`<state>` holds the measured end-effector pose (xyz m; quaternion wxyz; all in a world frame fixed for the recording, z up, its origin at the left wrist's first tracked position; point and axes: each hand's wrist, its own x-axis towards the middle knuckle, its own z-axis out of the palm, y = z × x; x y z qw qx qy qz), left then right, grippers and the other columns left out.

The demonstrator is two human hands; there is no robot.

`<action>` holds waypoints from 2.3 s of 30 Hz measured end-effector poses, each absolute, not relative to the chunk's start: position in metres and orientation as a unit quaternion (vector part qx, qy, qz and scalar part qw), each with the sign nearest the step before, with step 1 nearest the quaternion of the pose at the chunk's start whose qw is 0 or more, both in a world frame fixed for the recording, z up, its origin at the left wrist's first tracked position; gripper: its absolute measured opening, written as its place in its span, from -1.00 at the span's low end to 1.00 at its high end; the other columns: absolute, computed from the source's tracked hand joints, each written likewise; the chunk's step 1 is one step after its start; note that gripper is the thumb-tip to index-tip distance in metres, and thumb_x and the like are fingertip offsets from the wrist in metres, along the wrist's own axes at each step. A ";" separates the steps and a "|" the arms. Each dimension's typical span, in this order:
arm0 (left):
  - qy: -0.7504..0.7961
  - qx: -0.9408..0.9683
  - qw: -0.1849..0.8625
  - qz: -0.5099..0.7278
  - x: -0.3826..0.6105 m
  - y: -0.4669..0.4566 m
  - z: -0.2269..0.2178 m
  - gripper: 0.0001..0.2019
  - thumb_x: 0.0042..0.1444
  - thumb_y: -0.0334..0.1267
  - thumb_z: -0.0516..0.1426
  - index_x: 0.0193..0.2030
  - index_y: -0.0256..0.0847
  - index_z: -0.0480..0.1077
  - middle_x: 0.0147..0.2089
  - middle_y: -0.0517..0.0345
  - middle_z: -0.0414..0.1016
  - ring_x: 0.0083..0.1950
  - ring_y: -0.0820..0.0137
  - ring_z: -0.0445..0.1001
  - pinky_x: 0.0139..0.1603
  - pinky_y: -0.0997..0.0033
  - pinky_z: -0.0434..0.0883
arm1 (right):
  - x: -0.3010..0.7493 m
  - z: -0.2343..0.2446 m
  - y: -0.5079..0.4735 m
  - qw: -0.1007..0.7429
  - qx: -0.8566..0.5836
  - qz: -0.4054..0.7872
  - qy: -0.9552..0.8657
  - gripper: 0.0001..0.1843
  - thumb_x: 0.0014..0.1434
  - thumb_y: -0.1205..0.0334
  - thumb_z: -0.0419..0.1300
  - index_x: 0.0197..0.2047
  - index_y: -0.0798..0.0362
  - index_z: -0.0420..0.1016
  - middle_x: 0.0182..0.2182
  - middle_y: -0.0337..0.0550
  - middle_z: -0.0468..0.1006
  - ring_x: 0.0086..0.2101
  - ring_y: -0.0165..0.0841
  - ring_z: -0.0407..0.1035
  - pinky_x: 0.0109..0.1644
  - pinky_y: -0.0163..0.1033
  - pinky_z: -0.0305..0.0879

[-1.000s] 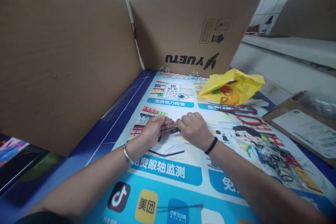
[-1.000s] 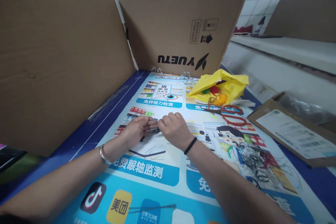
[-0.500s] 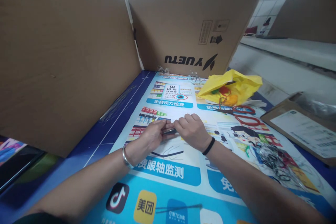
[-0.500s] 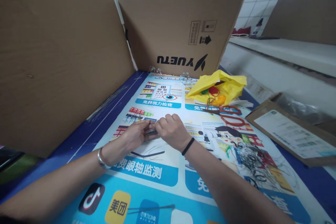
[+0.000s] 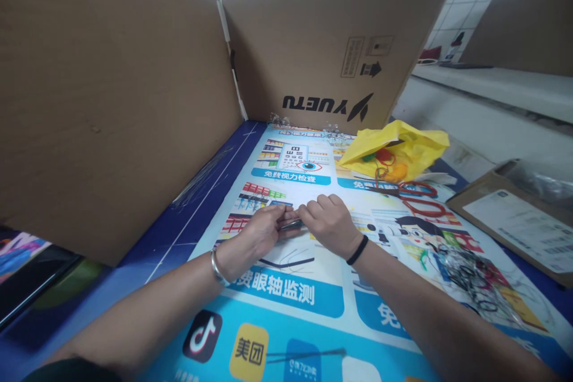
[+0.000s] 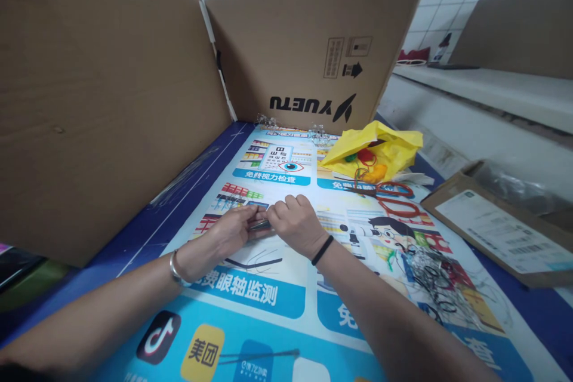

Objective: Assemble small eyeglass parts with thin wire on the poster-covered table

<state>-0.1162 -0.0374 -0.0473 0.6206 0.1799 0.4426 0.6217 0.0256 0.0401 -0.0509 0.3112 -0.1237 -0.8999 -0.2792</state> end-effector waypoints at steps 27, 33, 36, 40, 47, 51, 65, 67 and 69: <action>0.474 0.252 0.537 0.651 -0.118 -0.041 -0.049 -0.86 0.09 -0.21 0.15 -0.29 -0.25 0.41 -0.23 0.00 0.54 -0.14 0.33 0.49 0.04 0.25 0.30 | 0.024 -0.058 0.034 0.204 -0.193 -0.225 -0.933 -0.80 0.19 0.44 -0.02 -0.35 0.13 0.41 -0.51 -0.10 0.41 -0.43 -0.34 0.19 -0.36 -0.19 -0.17; 0.444 0.354 0.512 0.645 -0.121 -0.040 -0.054 -0.79 0.12 -0.14 0.13 -0.22 -0.24 0.44 -0.13 -0.01 0.53 -0.01 0.28 0.45 0.13 0.22 0.24 | 0.023 -0.060 0.034 0.131 -0.233 -0.158 -0.950 -0.81 0.16 0.41 0.00 -0.37 0.11 0.42 -0.49 -0.08 0.45 -0.42 -0.28 0.30 -0.39 -0.20 -0.13; 0.436 0.383 0.515 0.631 -0.122 -0.040 -0.051 -0.78 0.14 -0.15 0.11 -0.20 -0.24 0.44 -0.09 -0.03 0.52 0.04 0.26 0.42 0.14 0.22 0.24 | 0.022 -0.059 0.034 0.106 -0.250 -0.121 -0.955 -0.83 0.14 0.37 0.02 -0.38 0.10 0.43 -0.47 -0.07 0.48 -0.41 -0.27 0.35 -0.39 -0.21 -0.07; 0.420 0.398 0.535 0.616 -0.124 -0.041 -0.048 -0.77 0.15 -0.16 0.09 -0.16 -0.24 0.43 -0.09 -0.04 0.53 0.02 0.26 0.44 0.12 0.21 0.24 | 0.021 -0.054 0.032 0.085 -0.275 -0.096 -0.953 -0.80 0.13 0.34 0.01 -0.38 0.11 0.46 -0.44 -0.05 0.51 -0.40 -0.26 0.38 -0.39 -0.23 0.02; 0.392 0.467 0.541 0.579 -0.130 -0.042 -0.049 -0.68 0.16 -0.15 0.08 0.03 -0.20 0.37 -0.04 -0.04 0.53 0.03 0.25 0.43 0.13 0.17 0.22 | 0.018 -0.040 0.027 0.042 -0.316 -0.066 -0.946 -0.78 0.09 0.34 0.01 -0.38 0.13 0.50 -0.42 0.01 0.54 -0.38 -0.27 0.43 -0.38 -0.28 0.14; 0.415 0.520 0.507 0.549 -0.134 -0.042 -0.048 -0.63 0.17 -0.10 0.06 0.09 -0.12 0.35 0.04 0.01 0.48 0.10 0.24 0.38 0.18 0.14 0.16 | 0.018 -0.036 0.026 0.024 -0.332 -0.059 -0.941 -0.75 0.11 0.32 0.00 -0.31 0.14 0.51 -0.40 0.04 0.56 -0.37 -0.26 0.45 -0.35 -0.27 0.19; 0.414 0.500 0.523 0.552 -0.131 -0.043 -0.045 -0.63 0.13 -0.11 0.10 0.07 -0.12 0.38 0.01 -0.03 0.50 0.08 0.22 0.40 0.17 0.12 0.18 | 0.018 -0.035 0.026 0.002 -0.346 -0.033 -0.938 -0.78 0.09 0.30 0.04 -0.30 0.12 0.51 -0.35 0.02 0.56 -0.33 -0.26 0.45 -0.31 -0.27 0.20; 0.406 0.458 0.541 0.577 -0.132 -0.041 -0.049 -0.65 0.12 -0.13 0.12 0.03 -0.16 0.39 -0.03 -0.05 0.52 0.02 0.23 0.44 0.14 0.11 0.22 | 0.017 -0.039 0.026 0.017 -0.340 -0.037 -0.939 -0.81 0.07 0.28 0.06 -0.31 0.10 0.49 -0.34 -0.01 0.56 -0.31 -0.26 0.43 -0.30 -0.26 0.18; 0.404 0.419 0.546 0.602 -0.133 -0.038 -0.052 -0.68 0.12 -0.14 0.12 0.00 -0.18 0.39 -0.03 -0.06 0.52 0.01 0.23 0.45 0.14 0.12 0.23 | 0.017 -0.042 0.027 0.041 -0.329 -0.042 -0.942 -0.83 0.06 0.28 0.08 -0.31 0.09 0.47 -0.33 -0.03 0.55 -0.29 -0.26 0.41 -0.28 -0.26 0.17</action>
